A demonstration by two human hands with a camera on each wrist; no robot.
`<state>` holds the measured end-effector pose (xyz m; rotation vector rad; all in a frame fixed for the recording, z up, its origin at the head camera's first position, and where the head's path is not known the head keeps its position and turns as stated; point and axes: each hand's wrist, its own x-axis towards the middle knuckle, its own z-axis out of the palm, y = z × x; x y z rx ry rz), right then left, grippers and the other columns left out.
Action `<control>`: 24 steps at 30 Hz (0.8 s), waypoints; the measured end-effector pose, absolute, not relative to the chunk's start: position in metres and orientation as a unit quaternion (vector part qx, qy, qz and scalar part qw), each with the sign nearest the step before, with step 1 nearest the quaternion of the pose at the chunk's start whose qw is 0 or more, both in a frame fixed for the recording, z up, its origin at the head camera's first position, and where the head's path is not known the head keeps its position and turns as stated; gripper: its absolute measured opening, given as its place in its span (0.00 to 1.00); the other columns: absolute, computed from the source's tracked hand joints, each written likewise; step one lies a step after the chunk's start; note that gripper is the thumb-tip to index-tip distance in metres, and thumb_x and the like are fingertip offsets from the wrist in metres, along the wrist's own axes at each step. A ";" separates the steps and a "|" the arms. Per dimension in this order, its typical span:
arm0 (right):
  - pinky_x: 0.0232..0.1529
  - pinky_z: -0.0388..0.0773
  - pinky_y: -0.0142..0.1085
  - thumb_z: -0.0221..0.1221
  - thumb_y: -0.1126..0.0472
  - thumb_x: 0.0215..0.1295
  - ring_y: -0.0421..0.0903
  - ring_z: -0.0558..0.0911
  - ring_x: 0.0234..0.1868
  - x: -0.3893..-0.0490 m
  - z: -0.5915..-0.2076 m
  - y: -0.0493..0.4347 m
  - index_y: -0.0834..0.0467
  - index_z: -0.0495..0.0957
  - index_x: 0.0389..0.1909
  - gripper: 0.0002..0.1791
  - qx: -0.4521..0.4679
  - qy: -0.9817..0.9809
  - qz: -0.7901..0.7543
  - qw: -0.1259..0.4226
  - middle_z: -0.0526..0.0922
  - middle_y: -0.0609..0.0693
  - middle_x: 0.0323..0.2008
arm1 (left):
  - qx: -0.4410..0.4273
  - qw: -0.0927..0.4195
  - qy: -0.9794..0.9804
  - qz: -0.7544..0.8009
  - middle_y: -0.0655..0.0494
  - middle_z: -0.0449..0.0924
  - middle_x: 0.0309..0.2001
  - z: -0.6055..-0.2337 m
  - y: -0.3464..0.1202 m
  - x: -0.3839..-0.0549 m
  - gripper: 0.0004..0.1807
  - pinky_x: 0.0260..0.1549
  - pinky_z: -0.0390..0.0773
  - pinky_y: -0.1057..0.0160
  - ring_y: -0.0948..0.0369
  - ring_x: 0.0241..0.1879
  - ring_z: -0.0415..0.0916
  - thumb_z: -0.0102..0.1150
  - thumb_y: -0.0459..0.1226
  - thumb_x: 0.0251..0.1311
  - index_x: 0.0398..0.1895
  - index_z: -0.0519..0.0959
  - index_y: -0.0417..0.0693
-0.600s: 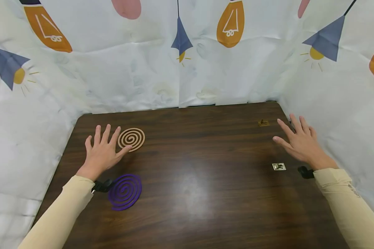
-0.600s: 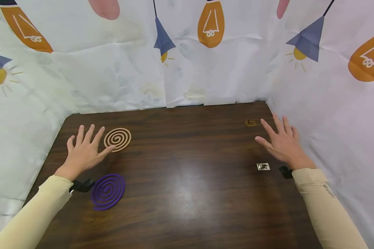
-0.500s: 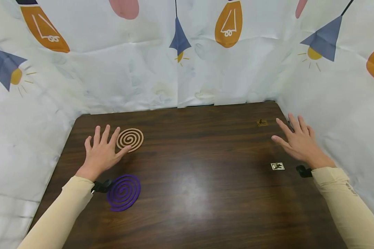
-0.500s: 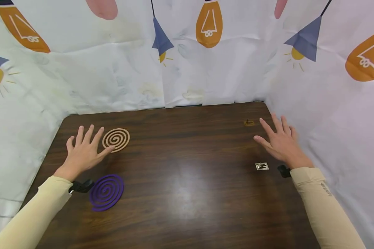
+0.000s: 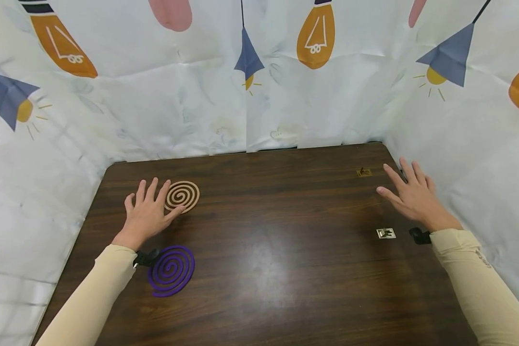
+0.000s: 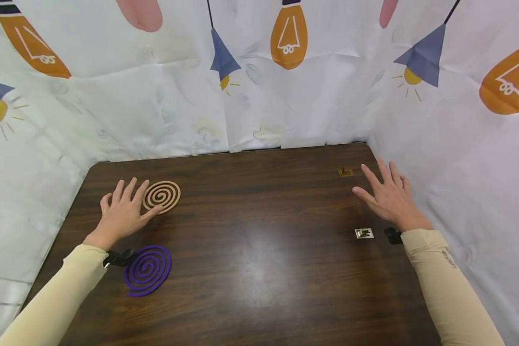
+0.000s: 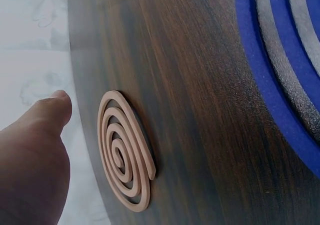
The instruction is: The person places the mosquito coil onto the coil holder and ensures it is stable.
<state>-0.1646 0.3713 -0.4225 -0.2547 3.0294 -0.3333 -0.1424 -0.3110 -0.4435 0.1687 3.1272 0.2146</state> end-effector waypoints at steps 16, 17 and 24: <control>0.67 0.43 0.80 0.40 0.32 0.80 0.75 0.33 0.82 -0.173 -0.430 0.383 0.46 0.38 0.85 0.43 -0.074 0.988 -0.116 0.064 0.28 0.63 0.84 | 0.054 0.027 0.994 0.085 0.30 0.46 0.81 -0.454 -0.311 -0.152 0.48 0.64 0.47 0.21 0.29 0.80 0.36 0.50 0.65 0.71 0.83 0.51 0.48; 0.67 0.43 0.80 0.40 0.32 0.80 0.75 0.34 0.82 -0.173 -0.431 0.384 0.46 0.38 0.85 0.43 -0.073 0.989 -0.115 0.065 0.28 0.63 0.84 | 0.054 0.029 0.994 0.087 0.30 0.46 0.81 -0.455 -0.311 -0.153 0.48 0.64 0.48 0.21 0.29 0.80 0.37 0.50 0.65 0.71 0.83 0.51 0.48; 0.66 0.43 0.80 0.40 0.31 0.79 0.77 0.35 0.81 -0.176 -0.435 0.389 0.47 0.39 0.85 0.44 -0.066 0.988 -0.117 0.078 0.31 0.66 0.83 | 0.053 0.053 0.992 0.106 0.28 0.46 0.80 -0.459 -0.307 -0.159 0.50 0.64 0.49 0.20 0.28 0.80 0.37 0.52 0.65 0.71 0.83 0.50 0.46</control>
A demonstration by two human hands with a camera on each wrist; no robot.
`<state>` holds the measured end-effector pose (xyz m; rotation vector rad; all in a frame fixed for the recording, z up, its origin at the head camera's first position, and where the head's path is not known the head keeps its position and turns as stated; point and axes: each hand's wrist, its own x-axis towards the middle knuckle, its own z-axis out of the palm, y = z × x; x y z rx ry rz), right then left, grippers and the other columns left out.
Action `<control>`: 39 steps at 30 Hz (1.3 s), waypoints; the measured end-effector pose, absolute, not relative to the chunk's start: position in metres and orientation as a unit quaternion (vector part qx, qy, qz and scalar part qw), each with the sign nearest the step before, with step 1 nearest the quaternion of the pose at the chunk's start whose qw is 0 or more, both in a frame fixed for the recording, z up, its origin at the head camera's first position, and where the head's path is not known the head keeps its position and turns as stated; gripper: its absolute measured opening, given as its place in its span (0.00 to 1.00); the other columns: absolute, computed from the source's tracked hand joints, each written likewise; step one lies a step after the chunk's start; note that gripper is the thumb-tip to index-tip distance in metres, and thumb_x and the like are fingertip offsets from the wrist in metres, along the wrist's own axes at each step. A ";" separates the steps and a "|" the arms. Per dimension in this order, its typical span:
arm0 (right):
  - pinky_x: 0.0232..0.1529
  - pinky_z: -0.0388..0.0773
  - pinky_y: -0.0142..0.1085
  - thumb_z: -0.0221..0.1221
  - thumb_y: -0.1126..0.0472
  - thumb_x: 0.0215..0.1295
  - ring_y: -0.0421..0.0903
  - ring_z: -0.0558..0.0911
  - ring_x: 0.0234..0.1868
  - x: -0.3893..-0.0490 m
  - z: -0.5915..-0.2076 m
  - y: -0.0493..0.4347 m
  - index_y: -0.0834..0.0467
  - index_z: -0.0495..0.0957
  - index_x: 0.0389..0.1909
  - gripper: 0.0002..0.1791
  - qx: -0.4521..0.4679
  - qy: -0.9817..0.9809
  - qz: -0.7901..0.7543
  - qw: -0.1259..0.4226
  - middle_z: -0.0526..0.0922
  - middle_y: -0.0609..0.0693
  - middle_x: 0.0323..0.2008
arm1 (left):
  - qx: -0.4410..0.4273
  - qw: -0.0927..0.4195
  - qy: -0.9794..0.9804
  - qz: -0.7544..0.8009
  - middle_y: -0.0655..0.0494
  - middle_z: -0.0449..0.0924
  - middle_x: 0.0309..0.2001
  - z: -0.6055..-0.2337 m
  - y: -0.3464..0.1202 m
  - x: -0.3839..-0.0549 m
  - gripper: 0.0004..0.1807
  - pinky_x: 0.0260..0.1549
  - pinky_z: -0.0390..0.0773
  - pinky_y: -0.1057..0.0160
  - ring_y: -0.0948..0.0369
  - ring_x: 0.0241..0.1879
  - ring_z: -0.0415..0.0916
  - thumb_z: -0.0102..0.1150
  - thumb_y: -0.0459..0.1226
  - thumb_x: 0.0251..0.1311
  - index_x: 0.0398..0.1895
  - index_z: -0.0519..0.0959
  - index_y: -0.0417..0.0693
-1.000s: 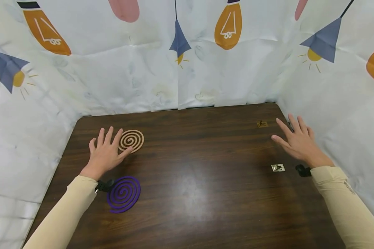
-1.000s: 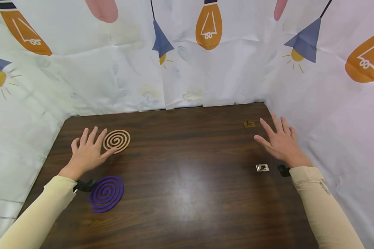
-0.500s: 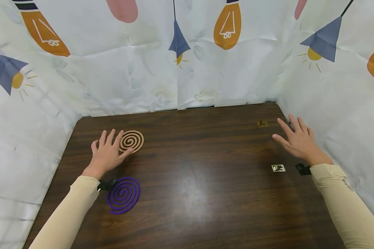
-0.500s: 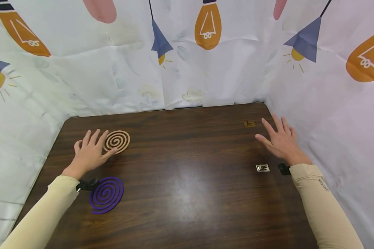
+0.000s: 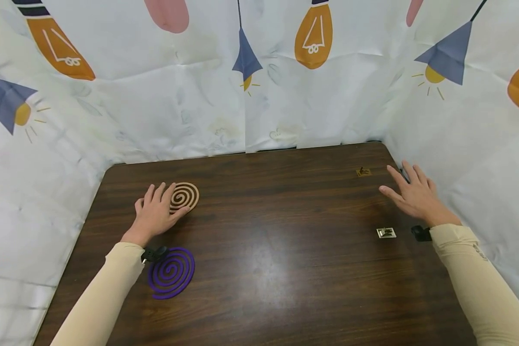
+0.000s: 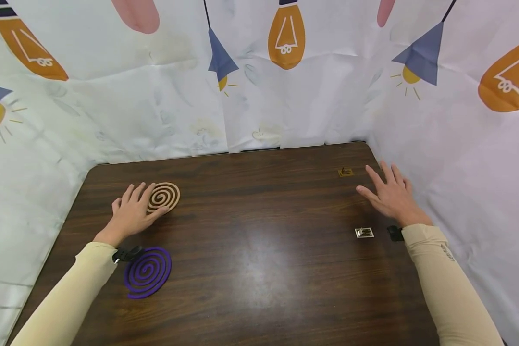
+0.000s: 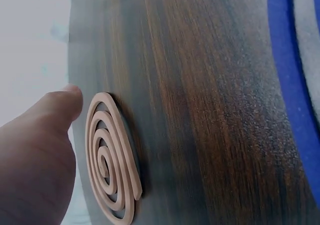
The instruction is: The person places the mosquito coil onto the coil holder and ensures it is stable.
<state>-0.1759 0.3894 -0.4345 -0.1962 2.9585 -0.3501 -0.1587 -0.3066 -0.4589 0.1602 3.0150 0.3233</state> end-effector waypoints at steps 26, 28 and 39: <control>0.66 0.51 0.81 0.45 0.32 0.78 0.84 0.48 0.75 -0.197 -0.454 0.384 0.55 0.43 0.84 0.46 -0.084 0.982 -0.122 0.119 0.43 0.75 0.80 | 0.027 0.102 0.976 0.192 0.18 0.51 0.74 -0.475 -0.306 -0.175 0.57 0.67 0.56 0.22 0.21 0.72 0.48 0.62 0.60 0.66 0.82 0.46 0.33; 0.66 0.52 0.81 0.46 0.32 0.78 0.84 0.49 0.74 -0.199 -0.454 0.384 0.55 0.44 0.84 0.47 -0.085 0.981 -0.123 0.122 0.43 0.76 0.80 | 0.025 0.100 0.975 0.195 0.17 0.51 0.73 -0.476 -0.305 -0.176 0.57 0.67 0.57 0.23 0.21 0.71 0.49 0.63 0.59 0.66 0.81 0.46 0.32; 0.64 0.53 0.82 0.50 0.31 0.75 0.84 0.51 0.74 -0.209 -0.464 0.385 0.55 0.47 0.83 0.49 -0.083 0.981 -0.121 0.126 0.45 0.75 0.79 | -0.018 0.110 0.972 0.209 0.14 0.48 0.73 -0.476 -0.305 -0.182 0.62 0.64 0.63 0.24 0.20 0.71 0.47 0.63 0.63 0.63 0.81 0.46 0.29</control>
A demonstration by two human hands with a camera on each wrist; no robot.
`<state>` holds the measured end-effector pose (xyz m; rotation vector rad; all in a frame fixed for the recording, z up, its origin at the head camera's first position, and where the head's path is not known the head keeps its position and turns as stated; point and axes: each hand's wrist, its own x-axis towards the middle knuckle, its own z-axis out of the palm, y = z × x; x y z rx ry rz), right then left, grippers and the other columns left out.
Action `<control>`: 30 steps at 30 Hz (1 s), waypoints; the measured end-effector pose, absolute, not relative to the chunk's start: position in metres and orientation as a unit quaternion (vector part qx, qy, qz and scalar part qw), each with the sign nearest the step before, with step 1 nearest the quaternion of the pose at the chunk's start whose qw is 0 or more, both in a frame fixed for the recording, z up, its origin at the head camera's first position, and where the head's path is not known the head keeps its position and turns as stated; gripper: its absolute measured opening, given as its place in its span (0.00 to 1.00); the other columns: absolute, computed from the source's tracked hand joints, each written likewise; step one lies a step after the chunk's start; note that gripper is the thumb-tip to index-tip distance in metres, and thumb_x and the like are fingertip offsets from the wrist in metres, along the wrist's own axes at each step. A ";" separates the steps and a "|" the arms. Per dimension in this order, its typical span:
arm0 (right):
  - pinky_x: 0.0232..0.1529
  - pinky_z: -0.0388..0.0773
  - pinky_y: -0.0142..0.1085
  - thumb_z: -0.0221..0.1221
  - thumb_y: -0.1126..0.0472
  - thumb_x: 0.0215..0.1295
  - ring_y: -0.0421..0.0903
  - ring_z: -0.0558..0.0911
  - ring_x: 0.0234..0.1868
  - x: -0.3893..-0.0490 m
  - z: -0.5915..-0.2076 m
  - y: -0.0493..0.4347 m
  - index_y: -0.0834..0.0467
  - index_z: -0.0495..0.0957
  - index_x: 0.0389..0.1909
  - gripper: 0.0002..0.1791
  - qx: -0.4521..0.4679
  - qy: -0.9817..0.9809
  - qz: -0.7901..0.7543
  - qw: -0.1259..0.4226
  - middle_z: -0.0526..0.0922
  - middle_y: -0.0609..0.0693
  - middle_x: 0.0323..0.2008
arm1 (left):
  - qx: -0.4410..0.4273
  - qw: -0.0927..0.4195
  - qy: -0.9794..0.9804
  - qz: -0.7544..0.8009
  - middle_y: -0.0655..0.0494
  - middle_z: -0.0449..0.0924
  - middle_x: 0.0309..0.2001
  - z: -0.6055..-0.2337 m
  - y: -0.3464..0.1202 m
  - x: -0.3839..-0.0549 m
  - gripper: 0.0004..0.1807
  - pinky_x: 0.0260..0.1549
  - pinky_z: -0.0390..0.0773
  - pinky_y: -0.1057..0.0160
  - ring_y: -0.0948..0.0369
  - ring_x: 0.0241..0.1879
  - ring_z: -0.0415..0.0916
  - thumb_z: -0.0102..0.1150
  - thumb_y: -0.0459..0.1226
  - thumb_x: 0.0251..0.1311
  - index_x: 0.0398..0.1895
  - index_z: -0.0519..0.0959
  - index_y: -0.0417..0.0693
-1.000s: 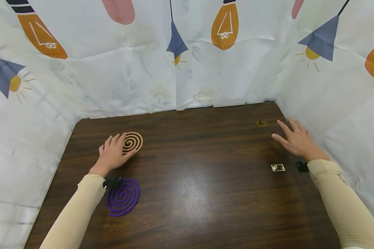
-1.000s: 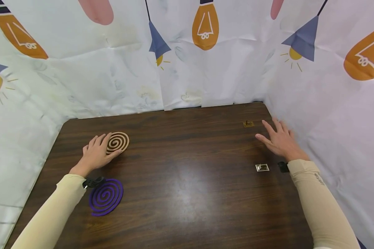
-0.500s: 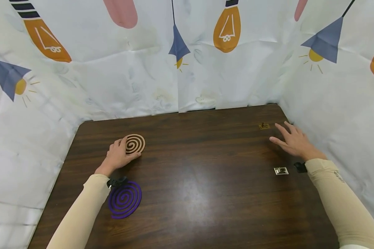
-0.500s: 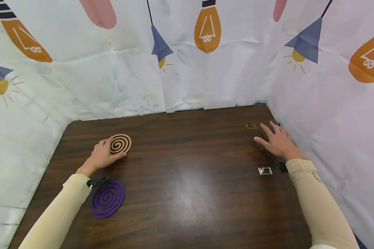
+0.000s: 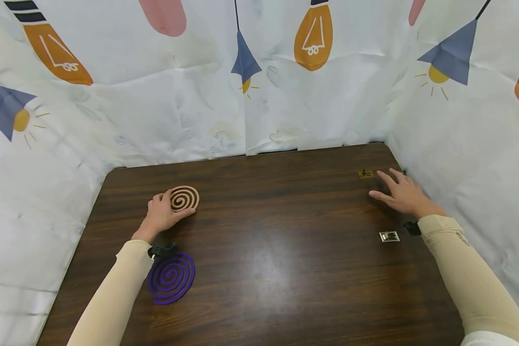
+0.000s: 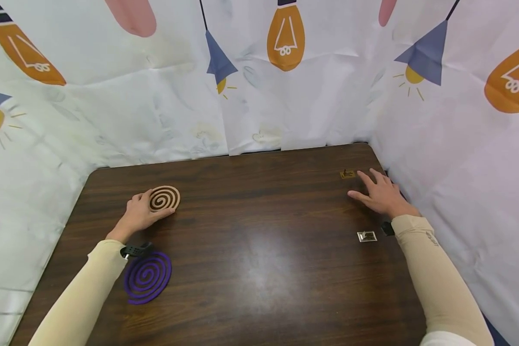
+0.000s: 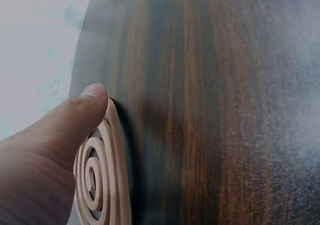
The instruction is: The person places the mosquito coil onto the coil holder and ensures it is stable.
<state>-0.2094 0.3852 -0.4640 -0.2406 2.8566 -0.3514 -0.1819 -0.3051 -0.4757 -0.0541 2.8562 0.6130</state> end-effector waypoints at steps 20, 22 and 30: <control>0.65 0.55 0.82 0.49 0.30 0.75 0.84 0.52 0.73 -0.222 -0.474 0.380 0.59 0.49 0.82 0.49 -0.088 0.980 -0.099 0.150 0.45 0.77 0.78 | -0.021 0.110 0.969 0.219 0.14 0.51 0.73 -0.475 -0.310 -0.186 0.65 0.66 0.59 0.27 0.23 0.71 0.48 0.69 0.62 0.59 0.80 0.46 0.27; 0.65 0.55 0.82 0.49 0.29 0.75 0.84 0.52 0.74 -0.224 -0.476 0.380 0.59 0.49 0.82 0.50 -0.088 0.980 -0.097 0.153 0.45 0.77 0.78 | -0.024 0.112 0.969 0.221 0.14 0.50 0.73 -0.475 -0.310 -0.186 0.65 0.65 0.61 0.27 0.22 0.71 0.47 0.69 0.62 0.59 0.80 0.46 0.28; 0.66 0.55 0.81 0.48 0.27 0.73 0.82 0.53 0.73 -0.227 -0.481 0.378 0.59 0.50 0.82 0.52 -0.083 0.980 -0.093 0.155 0.47 0.76 0.78 | -0.038 0.108 0.966 0.232 0.16 0.49 0.72 -0.475 -0.309 -0.186 0.66 0.59 0.68 0.27 0.22 0.69 0.48 0.72 0.63 0.55 0.81 0.47 0.32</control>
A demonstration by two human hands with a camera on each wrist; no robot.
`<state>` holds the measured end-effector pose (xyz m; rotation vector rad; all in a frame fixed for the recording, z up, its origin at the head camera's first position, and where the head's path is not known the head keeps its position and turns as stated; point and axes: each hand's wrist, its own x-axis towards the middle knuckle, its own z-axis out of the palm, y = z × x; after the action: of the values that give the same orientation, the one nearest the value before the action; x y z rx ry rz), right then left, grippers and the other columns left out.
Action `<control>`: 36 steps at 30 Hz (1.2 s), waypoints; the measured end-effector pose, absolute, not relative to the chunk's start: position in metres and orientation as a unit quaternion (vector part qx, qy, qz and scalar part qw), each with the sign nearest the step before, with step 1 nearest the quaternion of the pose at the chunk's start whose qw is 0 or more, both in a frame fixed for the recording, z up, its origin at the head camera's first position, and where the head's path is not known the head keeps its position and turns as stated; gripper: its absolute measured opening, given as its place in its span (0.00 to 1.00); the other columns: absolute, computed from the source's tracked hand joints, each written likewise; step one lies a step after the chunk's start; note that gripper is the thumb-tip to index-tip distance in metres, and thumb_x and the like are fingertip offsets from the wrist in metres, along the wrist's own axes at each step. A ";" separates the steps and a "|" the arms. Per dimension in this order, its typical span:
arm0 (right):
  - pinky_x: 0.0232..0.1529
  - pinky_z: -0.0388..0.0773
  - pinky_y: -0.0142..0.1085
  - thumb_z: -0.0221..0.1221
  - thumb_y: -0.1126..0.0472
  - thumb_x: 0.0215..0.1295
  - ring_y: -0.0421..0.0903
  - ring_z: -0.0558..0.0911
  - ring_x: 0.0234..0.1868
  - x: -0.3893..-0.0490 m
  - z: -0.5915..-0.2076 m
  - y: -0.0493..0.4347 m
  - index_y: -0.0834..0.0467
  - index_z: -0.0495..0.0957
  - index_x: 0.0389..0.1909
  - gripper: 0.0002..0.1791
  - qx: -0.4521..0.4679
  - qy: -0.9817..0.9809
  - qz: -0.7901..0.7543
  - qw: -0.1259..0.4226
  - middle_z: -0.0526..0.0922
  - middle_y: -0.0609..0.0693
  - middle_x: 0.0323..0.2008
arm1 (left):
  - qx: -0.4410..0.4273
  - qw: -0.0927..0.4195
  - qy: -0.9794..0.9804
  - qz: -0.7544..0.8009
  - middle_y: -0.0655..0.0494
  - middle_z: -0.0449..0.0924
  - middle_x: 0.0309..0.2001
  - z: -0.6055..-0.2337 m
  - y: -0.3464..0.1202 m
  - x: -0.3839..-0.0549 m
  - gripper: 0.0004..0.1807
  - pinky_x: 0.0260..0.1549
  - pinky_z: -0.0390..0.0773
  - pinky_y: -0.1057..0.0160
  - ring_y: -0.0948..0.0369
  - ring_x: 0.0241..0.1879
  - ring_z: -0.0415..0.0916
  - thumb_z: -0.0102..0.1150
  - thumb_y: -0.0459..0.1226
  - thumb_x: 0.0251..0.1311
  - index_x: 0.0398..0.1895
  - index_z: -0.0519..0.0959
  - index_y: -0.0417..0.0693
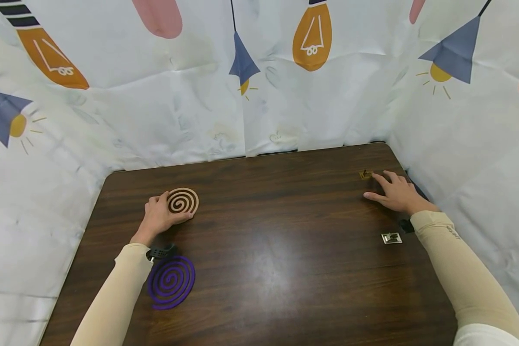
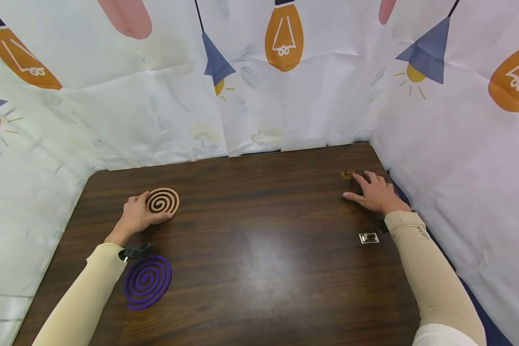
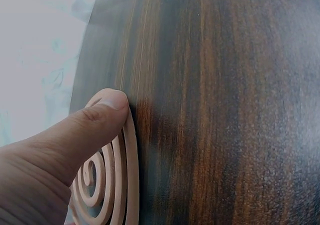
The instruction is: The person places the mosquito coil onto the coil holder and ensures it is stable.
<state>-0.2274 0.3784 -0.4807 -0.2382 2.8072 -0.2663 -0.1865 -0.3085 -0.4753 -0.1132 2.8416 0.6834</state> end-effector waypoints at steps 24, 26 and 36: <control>0.65 0.55 0.80 0.48 0.26 0.72 0.82 0.54 0.73 -0.226 -0.484 0.379 0.60 0.51 0.81 0.53 -0.076 0.981 -0.092 0.152 0.48 0.76 0.77 | -0.053 0.108 0.959 0.257 0.17 0.44 0.73 -0.470 -0.307 -0.187 0.67 0.62 0.65 0.25 0.21 0.70 0.46 0.76 0.56 0.56 0.82 0.42 0.33; 0.65 0.56 0.80 0.49 0.27 0.72 0.82 0.54 0.73 -0.225 -0.482 0.377 0.60 0.51 0.81 0.52 -0.078 0.981 -0.092 0.151 0.49 0.76 0.76 | -0.052 0.112 0.957 0.261 0.16 0.45 0.73 -0.469 -0.308 -0.187 0.65 0.62 0.64 0.25 0.21 0.71 0.46 0.75 0.54 0.58 0.82 0.42 0.32; 0.65 0.58 0.79 0.50 0.28 0.73 0.81 0.54 0.73 -0.220 -0.479 0.370 0.61 0.51 0.81 0.51 -0.081 0.980 -0.089 0.159 0.49 0.76 0.76 | -0.043 0.116 0.958 0.259 0.16 0.49 0.74 -0.464 -0.309 -0.187 0.56 0.66 0.63 0.26 0.23 0.71 0.50 0.68 0.47 0.66 0.81 0.43 0.28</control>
<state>-0.2203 0.3698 -0.4787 -0.2304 2.8021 -0.2532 -0.1868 -0.3093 -0.4638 -0.1246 2.8057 0.7589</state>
